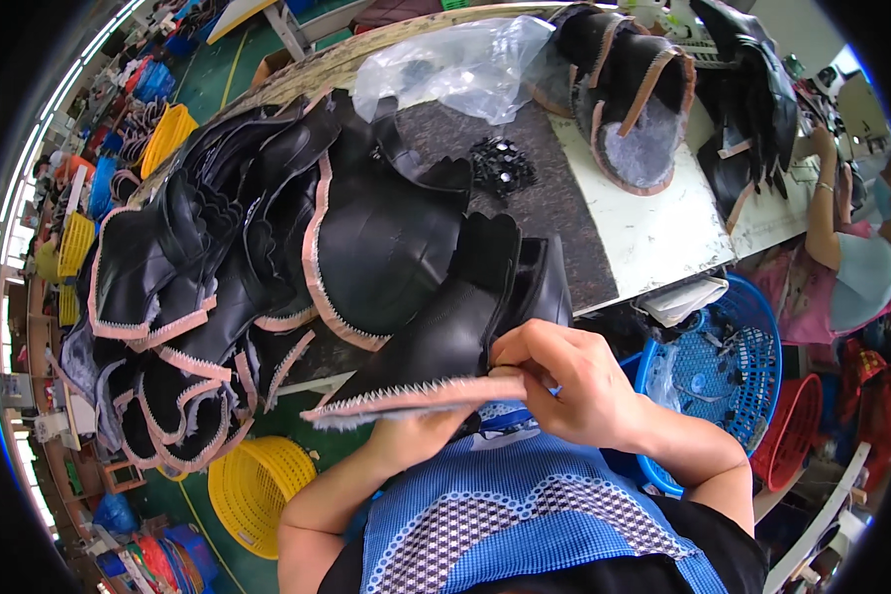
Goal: The person attaches zipper sliders onto the zippers of boot uppers by hand, pulls the zippers along the tracks, and sets the assembled uppers aside.
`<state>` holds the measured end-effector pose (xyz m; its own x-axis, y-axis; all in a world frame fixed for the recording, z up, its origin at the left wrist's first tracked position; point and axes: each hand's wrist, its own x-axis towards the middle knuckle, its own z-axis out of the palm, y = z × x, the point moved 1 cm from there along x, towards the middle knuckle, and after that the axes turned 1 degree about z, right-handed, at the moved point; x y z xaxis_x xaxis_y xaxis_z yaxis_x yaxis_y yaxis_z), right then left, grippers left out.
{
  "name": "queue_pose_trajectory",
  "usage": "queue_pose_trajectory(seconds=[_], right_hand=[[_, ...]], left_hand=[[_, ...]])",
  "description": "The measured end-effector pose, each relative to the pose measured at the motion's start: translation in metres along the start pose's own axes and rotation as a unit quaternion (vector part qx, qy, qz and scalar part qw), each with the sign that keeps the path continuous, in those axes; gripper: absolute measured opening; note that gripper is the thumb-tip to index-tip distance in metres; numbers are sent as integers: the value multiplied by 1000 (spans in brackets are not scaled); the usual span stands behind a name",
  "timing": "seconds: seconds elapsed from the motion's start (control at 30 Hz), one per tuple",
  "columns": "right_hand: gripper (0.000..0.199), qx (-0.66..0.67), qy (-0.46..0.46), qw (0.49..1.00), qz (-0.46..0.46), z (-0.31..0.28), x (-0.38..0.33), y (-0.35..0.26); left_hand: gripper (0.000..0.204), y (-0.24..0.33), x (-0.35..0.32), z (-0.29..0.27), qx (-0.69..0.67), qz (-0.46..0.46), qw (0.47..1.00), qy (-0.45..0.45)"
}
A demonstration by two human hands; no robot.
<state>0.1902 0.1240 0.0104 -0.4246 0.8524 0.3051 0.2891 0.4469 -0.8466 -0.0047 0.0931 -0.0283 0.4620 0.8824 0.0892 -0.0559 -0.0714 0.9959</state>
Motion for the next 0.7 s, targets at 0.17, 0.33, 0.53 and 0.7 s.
queue_pose_trajectory(seconds=[0.17,0.33,0.53,0.7], right_hand=[[14,-115,-67,988,84,-43,-1,-13],[9,-132,175,972,82,-93,1,15],[11,18,114,992,58,-84,14,21],[62,94,26,994,39,-63,18,8]], left_hand=[[23,12,23,23,125,51,990,-38],[58,93,62,31,103,-36,974,-196],[56,38,34,34,3,-31,994,-102],[54,-1,5,15,-266,-109,958,23]])
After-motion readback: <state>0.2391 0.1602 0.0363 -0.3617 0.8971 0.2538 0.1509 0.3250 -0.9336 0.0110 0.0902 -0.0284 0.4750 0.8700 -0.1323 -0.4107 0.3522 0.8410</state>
